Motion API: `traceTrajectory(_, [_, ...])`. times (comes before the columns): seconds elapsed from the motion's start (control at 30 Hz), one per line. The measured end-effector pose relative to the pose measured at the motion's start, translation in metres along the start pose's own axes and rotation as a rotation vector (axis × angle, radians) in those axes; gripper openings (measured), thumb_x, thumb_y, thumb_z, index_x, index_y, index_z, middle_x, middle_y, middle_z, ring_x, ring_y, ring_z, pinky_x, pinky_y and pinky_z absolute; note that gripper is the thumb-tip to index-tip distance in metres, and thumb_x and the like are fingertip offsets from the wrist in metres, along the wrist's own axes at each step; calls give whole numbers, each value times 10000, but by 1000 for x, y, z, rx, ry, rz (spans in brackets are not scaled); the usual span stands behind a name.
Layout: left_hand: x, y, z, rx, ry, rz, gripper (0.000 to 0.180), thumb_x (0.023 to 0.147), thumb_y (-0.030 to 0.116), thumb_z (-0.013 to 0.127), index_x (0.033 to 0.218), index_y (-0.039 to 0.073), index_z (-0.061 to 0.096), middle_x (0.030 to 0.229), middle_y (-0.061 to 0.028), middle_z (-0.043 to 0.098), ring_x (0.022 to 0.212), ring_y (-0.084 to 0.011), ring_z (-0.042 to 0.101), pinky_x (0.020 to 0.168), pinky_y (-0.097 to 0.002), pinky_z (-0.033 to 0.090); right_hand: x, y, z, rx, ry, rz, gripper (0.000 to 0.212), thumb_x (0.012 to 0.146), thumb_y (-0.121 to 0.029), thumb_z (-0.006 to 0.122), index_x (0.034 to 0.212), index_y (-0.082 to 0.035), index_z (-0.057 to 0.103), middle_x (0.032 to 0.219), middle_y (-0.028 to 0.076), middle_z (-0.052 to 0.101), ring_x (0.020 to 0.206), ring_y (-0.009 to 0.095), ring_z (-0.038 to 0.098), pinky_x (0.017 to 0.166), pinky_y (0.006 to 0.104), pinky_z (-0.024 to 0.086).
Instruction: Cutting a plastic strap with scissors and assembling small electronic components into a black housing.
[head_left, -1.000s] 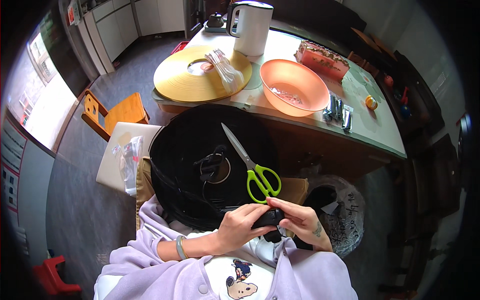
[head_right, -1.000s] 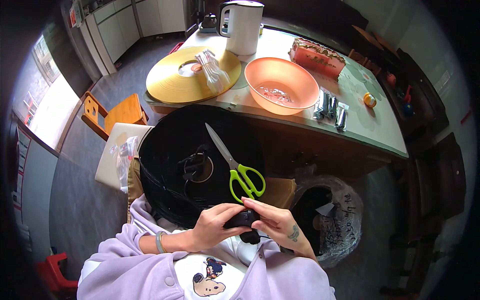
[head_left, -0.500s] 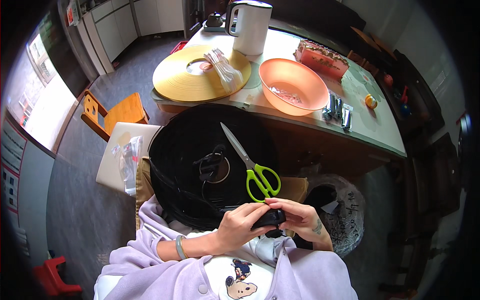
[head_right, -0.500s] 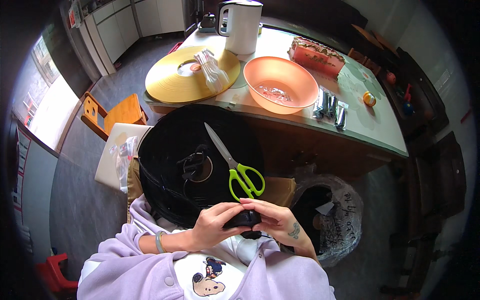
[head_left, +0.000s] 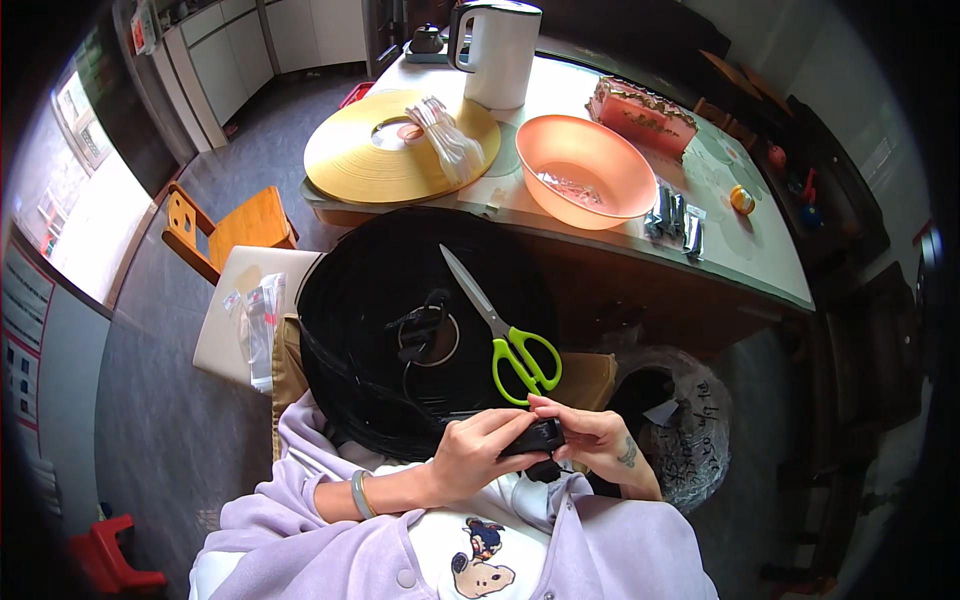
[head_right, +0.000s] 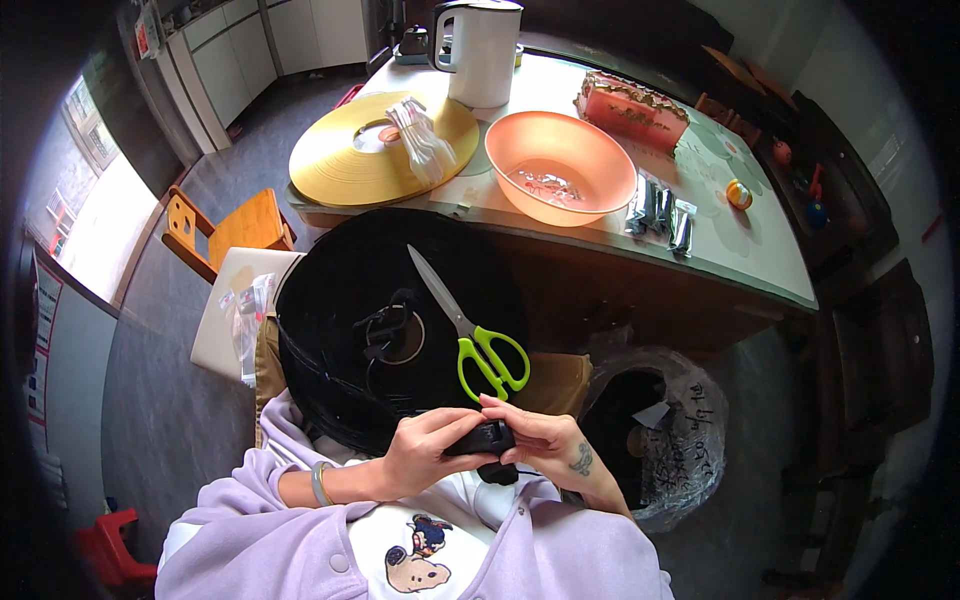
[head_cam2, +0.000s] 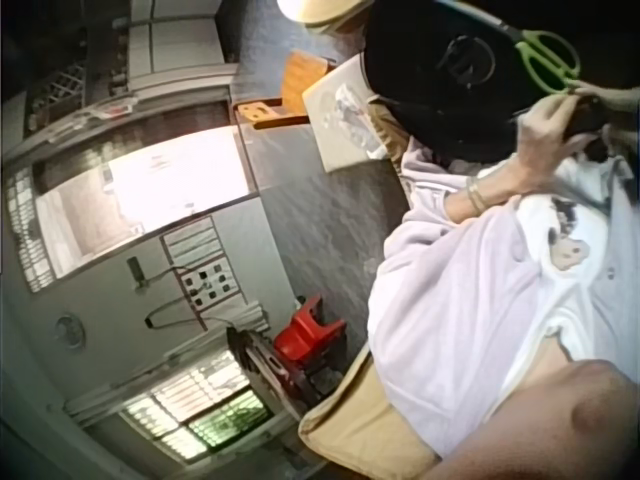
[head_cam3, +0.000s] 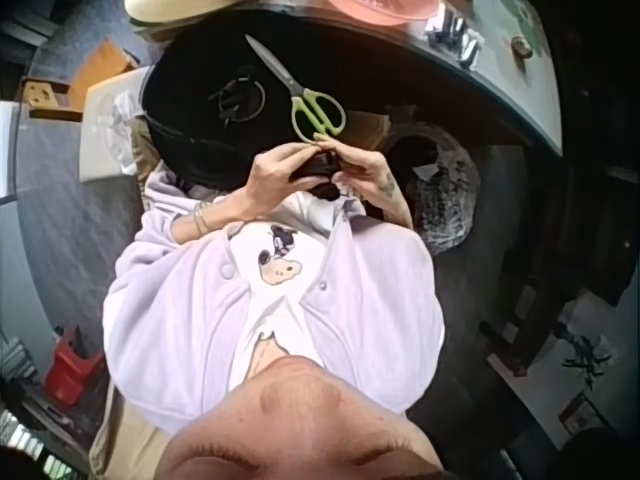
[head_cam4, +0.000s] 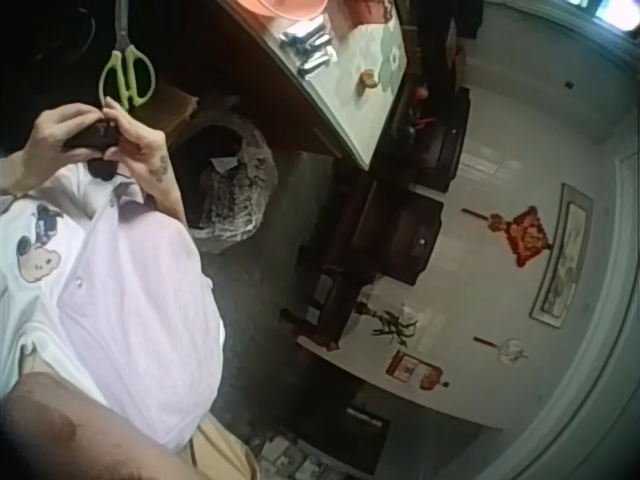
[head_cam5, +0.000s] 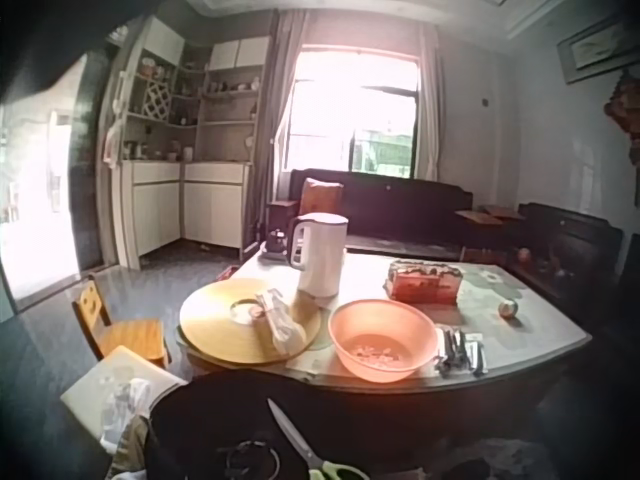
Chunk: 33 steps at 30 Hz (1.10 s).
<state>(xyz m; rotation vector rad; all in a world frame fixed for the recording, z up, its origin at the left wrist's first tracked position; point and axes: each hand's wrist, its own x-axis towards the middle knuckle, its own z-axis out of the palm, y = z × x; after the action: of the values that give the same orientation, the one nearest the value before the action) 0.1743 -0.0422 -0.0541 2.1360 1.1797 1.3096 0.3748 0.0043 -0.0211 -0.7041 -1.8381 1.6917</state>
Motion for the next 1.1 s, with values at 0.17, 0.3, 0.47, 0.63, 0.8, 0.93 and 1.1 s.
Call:
traceTrajectory(0.17, [0, 0, -1, 47, -30, -13, 437, 700, 236, 738, 1019, -26, 597, 917, -145, 634, 773, -271, 648, 646, -328, 549, 1, 1, 1, 10, -3, 57, 523, 724, 8, 682, 1225, -42, 539, 1296, 165, 492, 1122, 234, 540, 914, 309, 472])
traceTrajectory(0.3, [-1, 0, 0, 53, -40, -28, 435, 695, 231, 738, 1012, -30, 594, 916, -147, 634, 770, -275, 646, 645, -329, 546, 2, 0, 1, -90, -8, 55, 535, 719, 2, 689, 1229, -51, 537, 1263, 156, 522, 1091, 232, 564, 899, 303, 485])
traceTrajectory(0.47, [-2, -1, 0, 36, -47, -30, 429, 692, 228, 738, 1001, -31, 592, 913, -149, 633, 767, -279, 644, 647, -329, 543, 5, -3, 1, -180, -26, 48, 547, 719, 0, 690, 1238, -64, 529, 1232, 151, 548, 1075, 230, 578, 897, 310, 488])
traceTrajectory(0.63, [-3, -3, 0, 32, -55, -57, 416, 693, 228, 737, 984, -32, 590, 907, -148, 631, 761, -281, 642, 644, -328, 540, 7, -5, 4, -220, -11, 44, 551, 732, 6, 677, 1254, -63, 512, 1259, 151, 527, 1083, 220, 572, 895, 307, 486])
traceTrajectory(0.8, [-3, -3, 0, 45, -68, -73, 432, 693, 234, 741, 999, -33, 591, 912, -151, 633, 767, -282, 644, 652, -327, 541, 5, 7, 5, -100, -23, 52, 564, 743, 21, 662, 1274, -37, 481, 1318, 162, 468, 1158, 225, 512, 952, 309, 438])
traceTrajectory(0.93, [0, 0, -1, 49, -38, -57, 453, 675, 202, 760, 1014, -49, 595, 944, -177, 629, 791, -296, 646, 674, -328, 543, 5, 11, 7, -21, -3, -14, 565, 750, 42, 648, 1282, -11, 465, 1346, 178, 432, 1208, 234, 464, 999, 316, 395])
traceTrajectory(1.1, [5, 5, -3, 39, -28, -43, 493, 682, 189, 768, 1069, -56, 587, 1003, -192, 617, 814, -304, 648, 700, -323, 548, 3, 22, 4, 290, 34, -17, 525, 766, 54, 633, 1266, 23, 475, 1336, 187, 437, 1211, 243, 459, 1008, 336, 389])
